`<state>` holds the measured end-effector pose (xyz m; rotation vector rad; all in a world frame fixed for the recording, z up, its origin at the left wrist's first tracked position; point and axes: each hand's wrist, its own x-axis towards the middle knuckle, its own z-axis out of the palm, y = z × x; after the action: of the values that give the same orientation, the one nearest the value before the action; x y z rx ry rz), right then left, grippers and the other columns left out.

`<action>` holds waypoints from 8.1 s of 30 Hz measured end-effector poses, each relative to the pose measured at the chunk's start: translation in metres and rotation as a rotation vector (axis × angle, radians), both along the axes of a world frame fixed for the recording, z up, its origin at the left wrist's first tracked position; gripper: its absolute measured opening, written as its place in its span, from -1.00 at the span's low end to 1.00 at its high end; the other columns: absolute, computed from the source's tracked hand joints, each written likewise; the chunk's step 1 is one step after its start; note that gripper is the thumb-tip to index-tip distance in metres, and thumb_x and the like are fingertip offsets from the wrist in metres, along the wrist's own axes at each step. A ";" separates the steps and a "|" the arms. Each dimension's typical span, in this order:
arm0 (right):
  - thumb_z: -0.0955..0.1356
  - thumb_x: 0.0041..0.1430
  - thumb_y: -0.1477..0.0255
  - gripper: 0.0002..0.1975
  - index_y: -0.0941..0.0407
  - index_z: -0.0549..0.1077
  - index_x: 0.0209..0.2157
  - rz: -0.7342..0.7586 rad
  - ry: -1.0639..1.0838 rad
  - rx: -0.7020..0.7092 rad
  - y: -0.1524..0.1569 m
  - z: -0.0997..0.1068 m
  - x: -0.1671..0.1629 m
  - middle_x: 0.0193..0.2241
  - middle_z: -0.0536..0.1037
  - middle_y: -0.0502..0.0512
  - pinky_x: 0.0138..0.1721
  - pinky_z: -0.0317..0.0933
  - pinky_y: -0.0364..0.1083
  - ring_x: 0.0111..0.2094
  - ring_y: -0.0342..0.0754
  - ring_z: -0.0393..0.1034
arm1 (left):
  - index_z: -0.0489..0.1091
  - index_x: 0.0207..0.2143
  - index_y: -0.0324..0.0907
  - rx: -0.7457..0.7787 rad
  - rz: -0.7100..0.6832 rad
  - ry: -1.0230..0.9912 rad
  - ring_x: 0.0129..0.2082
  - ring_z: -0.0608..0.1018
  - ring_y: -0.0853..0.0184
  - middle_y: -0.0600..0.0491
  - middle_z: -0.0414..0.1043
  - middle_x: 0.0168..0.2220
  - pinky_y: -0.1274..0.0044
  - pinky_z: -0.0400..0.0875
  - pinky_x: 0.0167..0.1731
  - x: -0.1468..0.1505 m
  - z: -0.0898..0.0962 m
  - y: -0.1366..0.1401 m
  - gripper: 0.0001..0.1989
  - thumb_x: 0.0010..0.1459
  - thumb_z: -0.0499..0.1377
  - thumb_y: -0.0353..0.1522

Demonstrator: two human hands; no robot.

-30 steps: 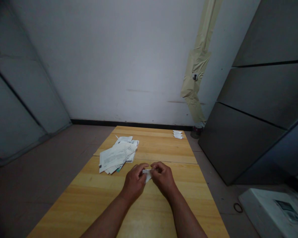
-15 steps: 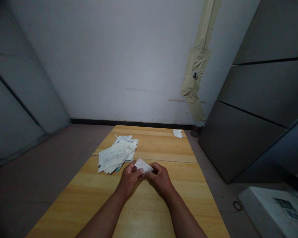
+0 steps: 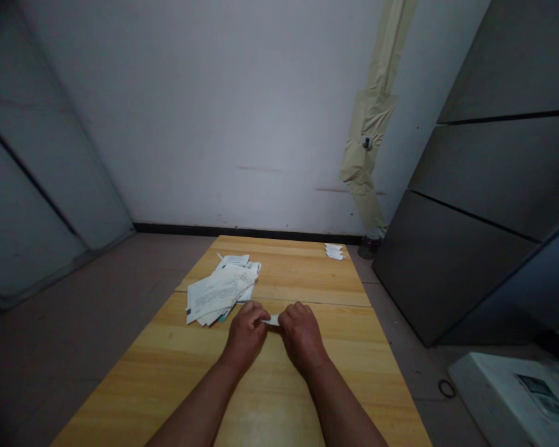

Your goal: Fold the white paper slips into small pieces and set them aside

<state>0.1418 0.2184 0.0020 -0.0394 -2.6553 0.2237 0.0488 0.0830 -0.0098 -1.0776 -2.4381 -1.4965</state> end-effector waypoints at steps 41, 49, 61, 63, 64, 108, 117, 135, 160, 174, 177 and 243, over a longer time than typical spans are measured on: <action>0.32 0.09 0.54 -0.81 0.12 0.32 -0.57 -0.315 -0.155 -0.347 0.012 -0.005 -0.003 -0.45 0.42 0.07 -0.31 0.04 -0.13 -0.33 -0.05 0.28 | 0.38 -0.49 -0.18 -0.497 0.069 0.092 -0.27 0.43 0.31 0.04 0.41 -0.38 0.52 0.18 -0.28 -0.005 0.006 0.003 -0.85 0.15 0.15 -0.44; 0.33 0.10 0.52 -0.85 0.12 0.36 -0.54 -0.288 -0.165 -0.323 0.014 -0.008 -0.003 -0.43 0.43 0.08 -0.31 0.04 -0.13 -0.32 -0.05 0.27 | 0.39 -0.44 -0.17 -0.600 0.095 0.112 -0.23 0.43 0.28 0.03 0.42 -0.33 0.50 0.19 -0.27 -0.002 0.011 0.004 -0.87 0.18 0.14 -0.40; 0.33 0.06 0.52 -0.87 0.11 0.33 -0.53 -0.271 -0.156 -0.373 0.019 -0.014 -0.004 -0.42 0.40 0.08 -0.29 0.05 -0.11 -0.31 -0.03 0.24 | 0.39 -0.32 -0.15 -0.541 0.067 0.155 -0.24 0.40 0.28 0.02 0.40 -0.29 0.48 0.18 -0.24 -0.002 0.006 -0.001 -0.85 0.23 0.05 -0.49; 0.32 0.05 0.53 -0.88 0.10 0.31 -0.52 -0.255 -0.136 -0.393 0.020 -0.014 -0.003 -0.41 0.38 0.07 -0.28 0.06 -0.11 -0.31 -0.03 0.23 | 0.43 -0.27 -0.13 -0.493 0.002 0.199 -0.20 0.39 0.28 0.02 0.39 -0.26 0.49 0.18 -0.24 -0.002 0.005 -0.002 -0.80 0.24 0.04 -0.51; 0.31 0.05 0.53 -0.88 0.10 0.30 -0.52 -0.240 -0.127 -0.400 0.021 -0.015 -0.002 -0.41 0.38 0.07 -0.28 0.07 -0.11 -0.30 -0.03 0.23 | 0.45 -0.27 -0.12 -0.479 -0.042 0.221 -0.19 0.39 0.29 0.02 0.39 -0.25 0.49 0.18 -0.24 -0.001 0.005 -0.002 -0.79 0.24 0.04 -0.51; 0.41 0.00 0.38 -0.88 0.10 0.41 -0.43 -0.406 -0.204 -0.346 0.001 0.003 -0.009 -0.40 0.52 0.08 -0.30 -0.08 -0.09 -0.28 0.02 0.30 | 0.51 -0.45 -0.14 -0.573 -0.179 0.303 -0.22 0.39 0.21 -0.02 0.48 -0.28 0.36 0.16 -0.29 0.014 0.019 -0.005 -0.76 0.17 0.07 -0.48; 0.31 -0.09 0.59 -0.86 0.10 0.42 -0.44 -0.426 -0.181 -0.503 0.011 0.001 -0.008 -0.43 0.50 0.04 -0.33 -0.01 -0.13 -0.34 -0.03 0.31 | 0.53 -0.42 -0.14 -0.584 -0.171 0.299 -0.20 0.40 0.20 -0.01 0.50 -0.25 0.36 0.16 -0.30 0.015 0.020 -0.005 -0.75 0.20 0.07 -0.47; 0.30 -0.01 0.64 -0.62 0.11 0.56 -0.15 -0.125 -0.049 -0.534 0.034 -0.013 0.006 -0.08 0.46 0.18 -0.06 0.23 -0.09 -0.05 0.02 0.34 | 0.52 -0.37 -0.13 -0.409 -0.145 0.195 -0.21 0.42 0.25 0.03 0.48 -0.29 0.43 0.26 -0.21 0.010 0.009 -0.003 -0.82 0.12 0.13 -0.51; 0.32 0.26 0.43 -0.88 0.06 0.51 -0.23 -0.108 -0.192 -0.030 0.021 -0.009 -0.002 -0.26 0.49 0.09 -0.21 0.04 -0.08 -0.19 -0.01 0.30 | 0.51 -0.25 -0.16 -0.391 -0.050 0.214 -0.21 0.42 0.28 -0.01 0.42 -0.28 0.48 0.34 -0.17 0.004 -0.003 0.005 -0.76 0.27 0.04 -0.49; 0.33 0.24 0.45 -0.86 0.04 0.50 -0.19 -0.082 -0.179 -0.043 0.019 -0.006 0.001 -0.23 0.49 0.07 -0.21 0.01 -0.08 -0.19 -0.02 0.30 | 0.51 -0.25 -0.15 -0.346 -0.063 0.159 -0.19 0.42 0.27 0.02 0.42 -0.28 0.45 0.35 -0.13 0.003 -0.004 0.004 -0.76 0.13 0.11 -0.57; 0.34 0.23 0.45 -0.85 0.04 0.50 -0.18 -0.089 -0.183 -0.047 0.019 -0.005 0.001 -0.23 0.49 0.08 -0.20 0.02 -0.08 -0.18 -0.01 0.30 | 0.51 -0.23 -0.16 -0.338 -0.071 0.162 -0.19 0.43 0.26 0.01 0.42 -0.28 0.45 0.36 -0.13 0.002 -0.007 0.004 -0.73 0.14 0.09 -0.59; 0.24 0.17 0.53 -0.81 0.11 0.47 -0.28 -0.079 0.169 -0.267 -0.007 -0.008 -0.008 -0.40 0.58 0.09 -0.24 0.11 -0.12 -0.38 -0.02 0.38 | 0.38 0.06 -0.21 0.158 -0.165 -0.191 -0.04 0.52 0.25 -0.09 0.49 -0.02 0.39 0.44 0.01 0.020 0.005 0.011 -0.57 0.12 0.12 -0.40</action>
<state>0.1338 0.2116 -0.0057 -0.2020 -2.4344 0.5297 0.0685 0.0943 -0.0044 -1.1790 -2.3463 -1.8894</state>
